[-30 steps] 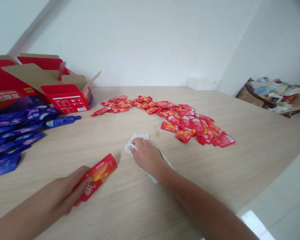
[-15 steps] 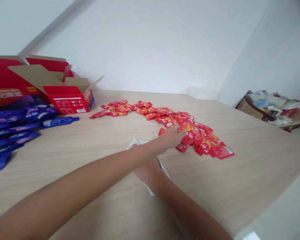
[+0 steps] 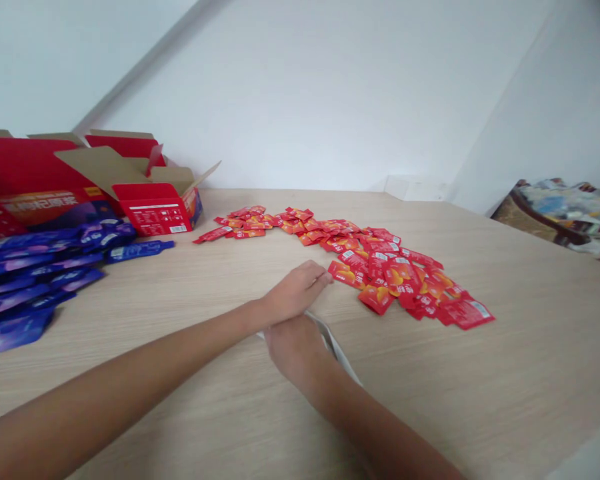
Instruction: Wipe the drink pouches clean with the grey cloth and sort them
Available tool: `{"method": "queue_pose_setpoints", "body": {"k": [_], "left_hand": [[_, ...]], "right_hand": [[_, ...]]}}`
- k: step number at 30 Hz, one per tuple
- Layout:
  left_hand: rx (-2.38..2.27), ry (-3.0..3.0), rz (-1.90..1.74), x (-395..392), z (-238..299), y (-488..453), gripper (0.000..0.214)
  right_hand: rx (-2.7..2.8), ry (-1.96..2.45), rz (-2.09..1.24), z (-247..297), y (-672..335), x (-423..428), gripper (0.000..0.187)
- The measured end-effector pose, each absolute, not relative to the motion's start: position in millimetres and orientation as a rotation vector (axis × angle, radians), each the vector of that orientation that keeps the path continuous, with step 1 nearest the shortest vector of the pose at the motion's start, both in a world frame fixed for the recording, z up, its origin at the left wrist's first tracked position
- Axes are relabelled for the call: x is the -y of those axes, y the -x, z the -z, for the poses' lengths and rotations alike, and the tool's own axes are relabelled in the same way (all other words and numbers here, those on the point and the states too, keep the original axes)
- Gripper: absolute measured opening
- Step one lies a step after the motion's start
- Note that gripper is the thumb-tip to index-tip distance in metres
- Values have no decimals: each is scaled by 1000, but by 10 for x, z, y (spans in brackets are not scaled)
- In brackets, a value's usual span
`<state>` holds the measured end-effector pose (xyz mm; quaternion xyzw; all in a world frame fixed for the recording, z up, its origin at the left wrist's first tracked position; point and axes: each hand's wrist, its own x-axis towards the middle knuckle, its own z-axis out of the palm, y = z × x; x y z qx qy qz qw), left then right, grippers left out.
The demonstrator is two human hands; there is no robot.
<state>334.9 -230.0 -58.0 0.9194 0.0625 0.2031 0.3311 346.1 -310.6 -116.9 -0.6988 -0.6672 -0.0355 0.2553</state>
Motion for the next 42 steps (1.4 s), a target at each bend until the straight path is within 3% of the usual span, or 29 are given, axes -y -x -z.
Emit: {"method": "queue_pose_setpoints", "body": {"k": [11,16,24,42], "left_hand": [[-672,-2859,-652,1149,1057,-3379,38],[-749,-2897,-782,1031,1239,-3778,47],[-811,-2850,-750,790,1308,-4530,44],[-925,-2959,-580,676,1144,-4674,40]], "right_hand": [[2001,2102,-58,820,-3216,3393,19],[2003,2121,-120,784,-3208,3393,19],[1939,2187,-273,734,-3282,3366,21],[1938,2227,-305,716,-3261,3334,24]]}}
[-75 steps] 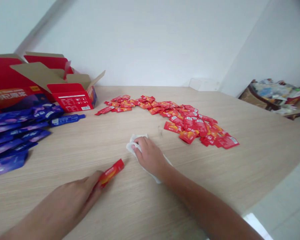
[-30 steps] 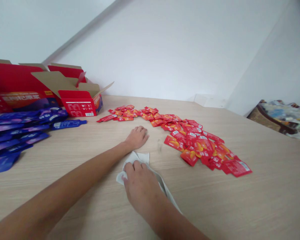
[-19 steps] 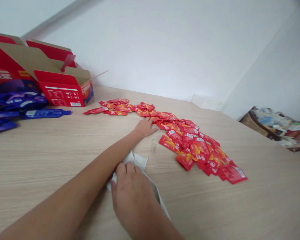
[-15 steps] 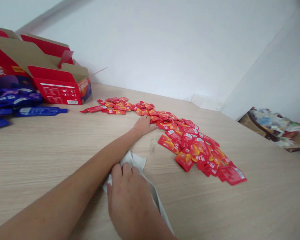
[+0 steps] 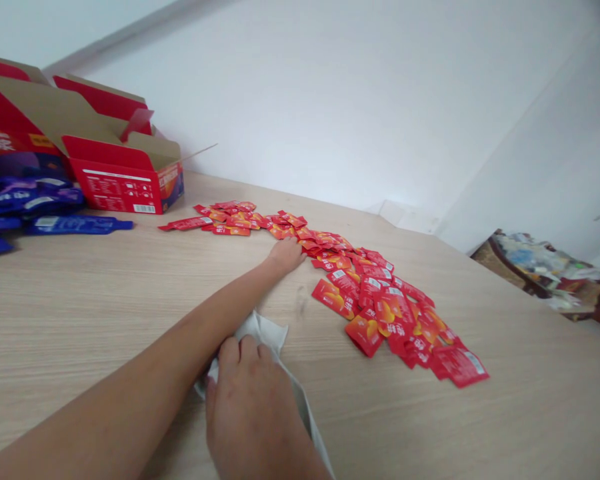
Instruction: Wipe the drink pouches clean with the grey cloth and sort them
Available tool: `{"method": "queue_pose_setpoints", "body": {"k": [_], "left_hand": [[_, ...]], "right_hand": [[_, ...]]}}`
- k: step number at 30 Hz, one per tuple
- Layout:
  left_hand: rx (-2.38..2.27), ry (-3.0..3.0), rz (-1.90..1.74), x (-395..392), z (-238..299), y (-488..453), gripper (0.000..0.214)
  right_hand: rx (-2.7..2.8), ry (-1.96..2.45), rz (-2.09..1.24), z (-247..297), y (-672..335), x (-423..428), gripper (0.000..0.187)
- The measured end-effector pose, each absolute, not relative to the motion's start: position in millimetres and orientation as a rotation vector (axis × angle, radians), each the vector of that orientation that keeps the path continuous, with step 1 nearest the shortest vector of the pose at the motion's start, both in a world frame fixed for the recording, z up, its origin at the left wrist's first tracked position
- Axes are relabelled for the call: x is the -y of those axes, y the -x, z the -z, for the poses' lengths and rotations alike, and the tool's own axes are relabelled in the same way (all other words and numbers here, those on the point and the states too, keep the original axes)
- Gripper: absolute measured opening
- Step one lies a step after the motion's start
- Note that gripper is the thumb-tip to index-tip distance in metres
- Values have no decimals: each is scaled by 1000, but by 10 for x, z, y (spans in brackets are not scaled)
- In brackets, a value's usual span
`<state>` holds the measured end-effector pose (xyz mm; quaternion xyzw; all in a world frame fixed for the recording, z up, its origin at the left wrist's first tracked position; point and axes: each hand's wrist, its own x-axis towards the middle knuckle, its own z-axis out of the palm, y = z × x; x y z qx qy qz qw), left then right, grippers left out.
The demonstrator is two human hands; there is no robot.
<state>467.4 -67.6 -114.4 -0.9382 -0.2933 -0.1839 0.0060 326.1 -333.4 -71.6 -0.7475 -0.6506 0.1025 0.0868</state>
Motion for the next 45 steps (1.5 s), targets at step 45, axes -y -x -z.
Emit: {"method": "queue_pose_setpoints", "body": {"k": [45], "left_hand": [[2070,3285,1160,2677,1454,20,59]], "right_hand": [[2009,1833,-605,742,-3703,3333,26]]}}
